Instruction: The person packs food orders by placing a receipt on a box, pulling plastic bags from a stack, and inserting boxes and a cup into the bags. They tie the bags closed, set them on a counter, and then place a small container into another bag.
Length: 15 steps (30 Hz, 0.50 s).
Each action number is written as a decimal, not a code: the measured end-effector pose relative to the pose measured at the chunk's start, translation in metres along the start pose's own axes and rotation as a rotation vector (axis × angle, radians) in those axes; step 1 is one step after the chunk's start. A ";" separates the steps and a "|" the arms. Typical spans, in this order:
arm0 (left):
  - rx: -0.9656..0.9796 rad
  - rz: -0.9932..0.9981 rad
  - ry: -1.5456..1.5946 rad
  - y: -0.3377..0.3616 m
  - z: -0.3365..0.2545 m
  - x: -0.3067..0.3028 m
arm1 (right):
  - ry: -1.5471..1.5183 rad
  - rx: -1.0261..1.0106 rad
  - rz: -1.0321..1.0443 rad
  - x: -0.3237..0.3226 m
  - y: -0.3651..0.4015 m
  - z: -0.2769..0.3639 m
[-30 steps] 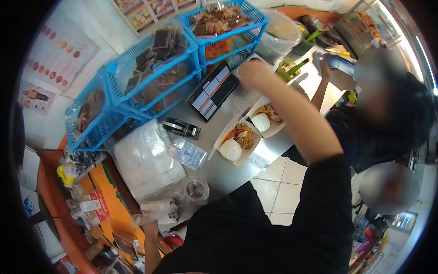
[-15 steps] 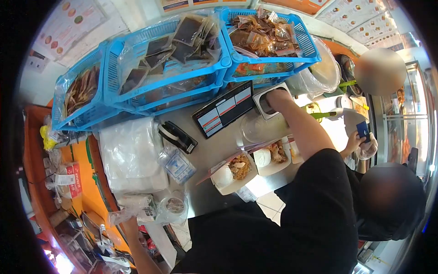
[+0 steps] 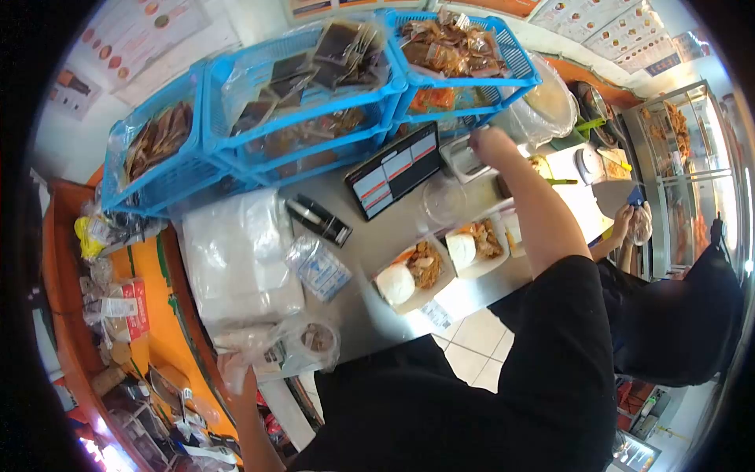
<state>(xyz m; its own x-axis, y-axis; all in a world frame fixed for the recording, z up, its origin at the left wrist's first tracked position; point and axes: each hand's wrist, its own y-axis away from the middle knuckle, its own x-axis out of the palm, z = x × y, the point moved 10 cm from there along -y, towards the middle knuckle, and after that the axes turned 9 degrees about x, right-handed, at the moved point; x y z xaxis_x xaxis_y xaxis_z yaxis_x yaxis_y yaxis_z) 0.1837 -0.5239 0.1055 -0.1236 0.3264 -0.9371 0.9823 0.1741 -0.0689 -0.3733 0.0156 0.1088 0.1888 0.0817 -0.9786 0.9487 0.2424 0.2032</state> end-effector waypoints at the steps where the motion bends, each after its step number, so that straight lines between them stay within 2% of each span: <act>1: 0.062 0.063 -0.077 0.006 0.012 0.008 | -0.126 0.100 -0.013 -0.026 0.011 0.006; 2: 0.110 0.126 -0.153 0.019 0.023 0.019 | -0.374 0.140 -0.121 -0.054 0.029 0.018; 3: 0.159 -0.037 -0.018 0.027 0.020 0.011 | -0.583 0.137 -0.190 -0.069 0.043 0.025; 4: 0.207 -0.197 0.106 0.032 0.020 -0.006 | -0.640 0.124 -0.180 -0.104 0.076 0.062; 5: 0.175 0.245 -0.105 0.024 0.030 0.025 | -0.685 0.062 -0.169 -0.127 0.111 0.097; 6: 0.146 0.296 -0.245 0.063 0.089 0.078 | -0.862 -0.026 -0.182 -0.137 0.145 0.129; 7: 0.436 0.299 -0.256 0.033 0.045 0.044 | -0.846 -0.006 -0.070 -0.167 0.205 0.193; 8: 0.342 0.236 -0.049 0.015 0.047 0.025 | -0.893 -0.043 0.109 -0.157 0.246 0.225; 9: 0.157 0.265 0.207 -0.003 0.058 0.025 | -0.929 -0.079 0.290 -0.134 0.286 0.253; 10: 0.202 0.287 0.353 -0.017 0.047 0.005 | -0.995 -0.149 0.454 -0.113 0.335 0.298; 11: 0.269 0.419 0.301 -0.023 0.054 0.023 | -1.049 -0.213 0.597 -0.099 0.375 0.342; 13: 0.009 0.654 0.598 -0.026 0.056 0.024 | -0.978 -0.383 0.766 -0.049 0.433 0.421; 14: 0.019 0.657 0.613 -0.031 0.060 0.030 | -0.904 -0.477 0.743 -0.028 0.447 0.457; 15: -0.080 0.737 0.693 -0.030 0.066 0.044 | -0.913 -0.241 0.925 0.028 0.456 0.472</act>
<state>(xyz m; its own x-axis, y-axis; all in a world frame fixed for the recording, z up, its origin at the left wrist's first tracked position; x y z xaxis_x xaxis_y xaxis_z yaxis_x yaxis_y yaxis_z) 0.1580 -0.5763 0.0435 0.4305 0.8399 -0.3304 0.8374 -0.2352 0.4934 0.1847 -0.3282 0.1593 0.9301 -0.3448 -0.1266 0.3275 0.6223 0.7110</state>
